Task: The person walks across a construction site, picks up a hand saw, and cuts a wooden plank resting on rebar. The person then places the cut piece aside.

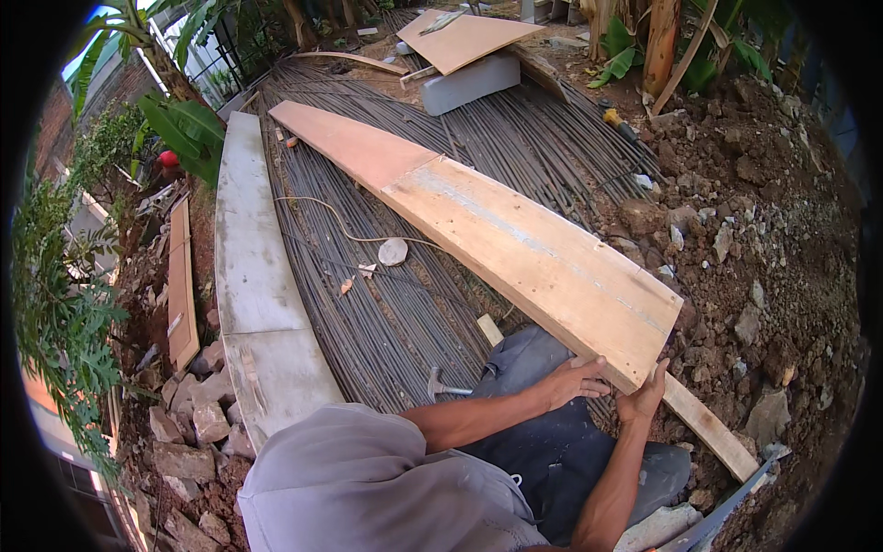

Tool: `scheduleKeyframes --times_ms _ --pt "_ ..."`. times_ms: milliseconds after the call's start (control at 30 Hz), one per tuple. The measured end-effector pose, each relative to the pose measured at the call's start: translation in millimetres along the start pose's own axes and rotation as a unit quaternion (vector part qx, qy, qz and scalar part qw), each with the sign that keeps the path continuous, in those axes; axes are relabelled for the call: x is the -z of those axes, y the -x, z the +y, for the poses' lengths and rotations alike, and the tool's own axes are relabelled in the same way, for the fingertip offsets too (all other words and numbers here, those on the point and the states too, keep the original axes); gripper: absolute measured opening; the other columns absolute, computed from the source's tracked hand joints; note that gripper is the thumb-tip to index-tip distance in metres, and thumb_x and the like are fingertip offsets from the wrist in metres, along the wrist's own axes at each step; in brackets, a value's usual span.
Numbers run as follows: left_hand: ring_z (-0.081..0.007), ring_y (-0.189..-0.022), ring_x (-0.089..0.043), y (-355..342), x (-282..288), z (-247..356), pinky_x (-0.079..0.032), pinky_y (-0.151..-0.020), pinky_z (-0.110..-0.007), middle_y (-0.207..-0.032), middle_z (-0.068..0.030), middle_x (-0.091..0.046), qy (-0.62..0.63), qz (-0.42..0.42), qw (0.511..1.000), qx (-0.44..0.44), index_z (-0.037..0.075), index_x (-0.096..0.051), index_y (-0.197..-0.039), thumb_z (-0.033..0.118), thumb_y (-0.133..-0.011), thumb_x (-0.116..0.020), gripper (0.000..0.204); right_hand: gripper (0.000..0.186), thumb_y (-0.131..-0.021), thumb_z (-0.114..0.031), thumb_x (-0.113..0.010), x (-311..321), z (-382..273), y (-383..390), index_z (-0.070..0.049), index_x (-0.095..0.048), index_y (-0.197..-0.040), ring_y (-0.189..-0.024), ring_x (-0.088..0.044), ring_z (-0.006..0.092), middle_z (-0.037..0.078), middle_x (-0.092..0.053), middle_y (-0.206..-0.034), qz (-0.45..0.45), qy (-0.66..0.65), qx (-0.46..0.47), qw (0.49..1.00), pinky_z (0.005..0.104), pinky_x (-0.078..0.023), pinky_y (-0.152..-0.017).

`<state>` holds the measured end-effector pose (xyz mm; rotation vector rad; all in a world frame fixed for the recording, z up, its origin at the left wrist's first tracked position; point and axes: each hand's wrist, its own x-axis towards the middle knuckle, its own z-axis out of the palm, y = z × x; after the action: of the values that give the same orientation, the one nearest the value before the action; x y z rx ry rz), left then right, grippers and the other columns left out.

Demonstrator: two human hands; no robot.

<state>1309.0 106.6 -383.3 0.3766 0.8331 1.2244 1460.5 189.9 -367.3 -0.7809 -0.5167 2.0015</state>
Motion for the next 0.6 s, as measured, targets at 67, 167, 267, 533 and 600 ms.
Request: scheduleKeyframes --times_ms 67,167,267,533,600 --pt "-0.0231 -0.101 -0.065 2.9 2.2 -0.9 -0.05 -0.084 -0.035 -0.123 -0.0115 -0.058 0.005 -0.01 1.0 -0.008 0.006 -0.043 -0.133 0.045 -0.096 -0.055 0.055 0.066 -0.094 -0.05 -0.05 -11.0 2.3 -1.4 0.002 -0.044 -0.134 -0.114 -0.057 0.029 0.016 -0.056 -0.128 -0.013 -0.012 0.026 1.0 0.0423 -0.046 -0.096" --pt "-0.0231 -0.1 -0.065 5.5 0.6 0.3 -0.051 -0.084 -0.035 -0.122 -0.0125 -0.058 0.003 0.002 1.0 -0.016 0.004 -0.044 -0.132 0.045 -0.096 -0.056 0.056 0.057 -0.091 -0.038 -0.056 -9.7 8.4 -9.9 0.002 -0.046 -0.131 -0.111 -0.059 0.0286 0.016 -0.057 -0.126 0.013 -0.023 0.037 0.999 0.042 -0.047 -0.095" --pt "-0.0222 -0.099 -0.065 10.3 -12.7 3.9 -0.051 -0.084 -0.034 -0.12 -0.0135 -0.059 -0.029 0.037 0.998 -0.033 0.002 -0.045 -0.131 0.045 -0.095 -0.057 0.058 0.055 -0.089 -0.033 -0.055 -21.6 8.8 -2.6 0.002 -0.047 -0.13 -0.108 -0.061 0.0286 0.017 -0.059 -0.121 0.068 0.01 0.082 0.994 0.0412 -0.049 -0.091" --pt "-0.0185 -0.094 -0.062 70.1 -34.0 28.3 -0.053 -0.074 -0.03 -0.102 -0.0139 -0.063 -0.014 0.199 0.974 -0.109 -0.008 -0.054 -0.119 0.043 -0.086 -0.069 0.063 0.051 -0.089 -0.033 -0.054 -99.2 21.2 59.9 0.004 -0.049 -0.125 -0.104 -0.062 0.0276 0.017 -0.059 -0.115 0.104 0.002 0.079 0.991 0.0389 -0.05 -0.088" --pt "-0.0196 -0.095 -0.063 95.2 -21.5 42.2 -0.054 -0.074 -0.031 -0.101 -0.0149 -0.063 0.002 0.208 0.966 -0.156 -0.009 -0.054 -0.119 0.042 -0.088 -0.066 0.061 0.051 -0.092 -0.033 -0.052 -126.6 38.0 74.7 0.004 -0.047 -0.126 -0.106 -0.06 0.0265 0.017 -0.058 -0.117 0.085 -0.008 0.069 0.994 0.0379 -0.049 -0.09"
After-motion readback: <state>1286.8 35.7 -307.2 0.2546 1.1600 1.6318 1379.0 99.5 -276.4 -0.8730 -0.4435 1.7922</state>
